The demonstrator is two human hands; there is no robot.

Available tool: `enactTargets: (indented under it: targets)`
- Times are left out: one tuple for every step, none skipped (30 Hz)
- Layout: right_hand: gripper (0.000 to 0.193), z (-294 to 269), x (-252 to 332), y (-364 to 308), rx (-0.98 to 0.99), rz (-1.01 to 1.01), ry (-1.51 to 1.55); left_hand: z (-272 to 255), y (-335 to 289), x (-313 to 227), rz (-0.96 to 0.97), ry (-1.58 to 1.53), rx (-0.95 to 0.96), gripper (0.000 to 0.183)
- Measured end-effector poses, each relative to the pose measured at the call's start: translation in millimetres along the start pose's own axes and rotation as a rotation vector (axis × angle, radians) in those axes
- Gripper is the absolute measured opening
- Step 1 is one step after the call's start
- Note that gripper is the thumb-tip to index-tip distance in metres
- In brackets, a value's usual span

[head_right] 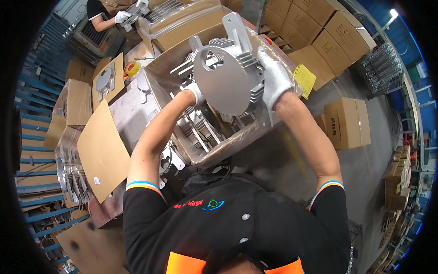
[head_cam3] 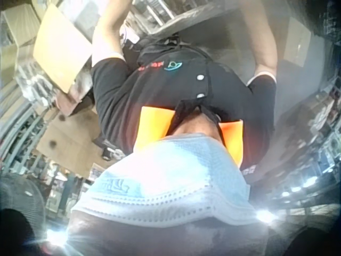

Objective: The person takes metal housings from a cardboard box, turns each piece over by hand, and places them between cardboard dividers in the box.

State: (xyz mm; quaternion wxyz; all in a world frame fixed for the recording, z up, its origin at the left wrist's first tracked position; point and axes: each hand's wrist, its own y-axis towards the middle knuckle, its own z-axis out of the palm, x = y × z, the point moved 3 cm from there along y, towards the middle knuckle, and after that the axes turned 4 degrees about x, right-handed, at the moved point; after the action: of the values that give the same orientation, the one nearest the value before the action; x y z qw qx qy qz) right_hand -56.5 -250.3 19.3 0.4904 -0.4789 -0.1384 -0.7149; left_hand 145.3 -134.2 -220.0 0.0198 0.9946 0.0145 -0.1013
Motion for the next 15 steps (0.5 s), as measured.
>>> enactTargets:
  targets:
    - [0.037,8.0,-1.3,0.8,0.01,0.009,0.004,1.1,-9.2,8.9,-0.013,0.002,0.005,0.023]
    - [0.038,-3.3,-3.2,2.8,-0.013,0.091,-0.01,-7.4,5.6,-4.5,-0.052,-0.024,0.181,0.025]
    - [0.039,-9.9,-5.1,2.4,-0.015,0.177,-0.018,-18.2,8.4,-15.3,-0.107,-0.035,0.357,0.03]
    - [0.04,-16.0,-10.4,10.7,0.041,0.175,-0.011,-29.7,3.9,-23.1,-0.076,-0.057,0.263,0.026]
    - [0.04,-13.1,-14.4,11.1,0.041,0.182,-0.01,-40.7,-3.2,-27.6,-0.08,-0.062,0.267,0.026]
    - [0.04,-7.9,-19.4,12.9,0.01,0.203,-0.048,-50.6,-9.3,-28.9,-0.095,-0.031,0.327,0.023]
    - [0.041,-5.8,-23.3,14.1,-0.021,0.225,-0.086,-59.1,-14.5,-32.0,-0.109,0.0,0.388,0.022]
    - [0.041,0.7,-24.8,13.9,-0.004,0.235,-0.088,-64.0,-25.9,-32.6,-0.102,0.042,0.424,0.027]
    - [0.041,-0.5,-23.3,15.6,-0.023,0.24,-0.143,-76.9,-26.5,-38.9,-0.102,0.042,0.425,0.027]
    - [0.041,-2.5,-21.7,17.4,-0.042,0.246,-0.198,-89.8,-27.7,-44.6,-0.107,-0.026,0.451,0.031]
    - [0.041,-1.5,-23.3,16.6,-0.055,0.257,-0.251,-97.8,-34.2,-49.5,-0.12,-0.095,0.48,0.035]
    - [0.041,-2.3,-25.9,18.5,-0.052,0.263,-0.248,-96.9,-39.0,-46.4,-0.08,-0.107,0.486,0.044]
    - [0.041,-4.2,-29.4,22.7,-0.02,0.278,-0.285,-98.1,-42.9,-50.4,-0.083,-0.109,0.491,0.044]
    - [0.042,-4.4,-31.4,27.1,0.011,0.29,-0.323,-102.8,-44.9,-57.8,-0.095,-0.105,0.544,0.048]
    - [0.042,-4.8,-32.8,30.2,0.011,0.29,-0.32,-104.9,-46.2,-62.6,-0.106,-0.1,0.596,0.053]
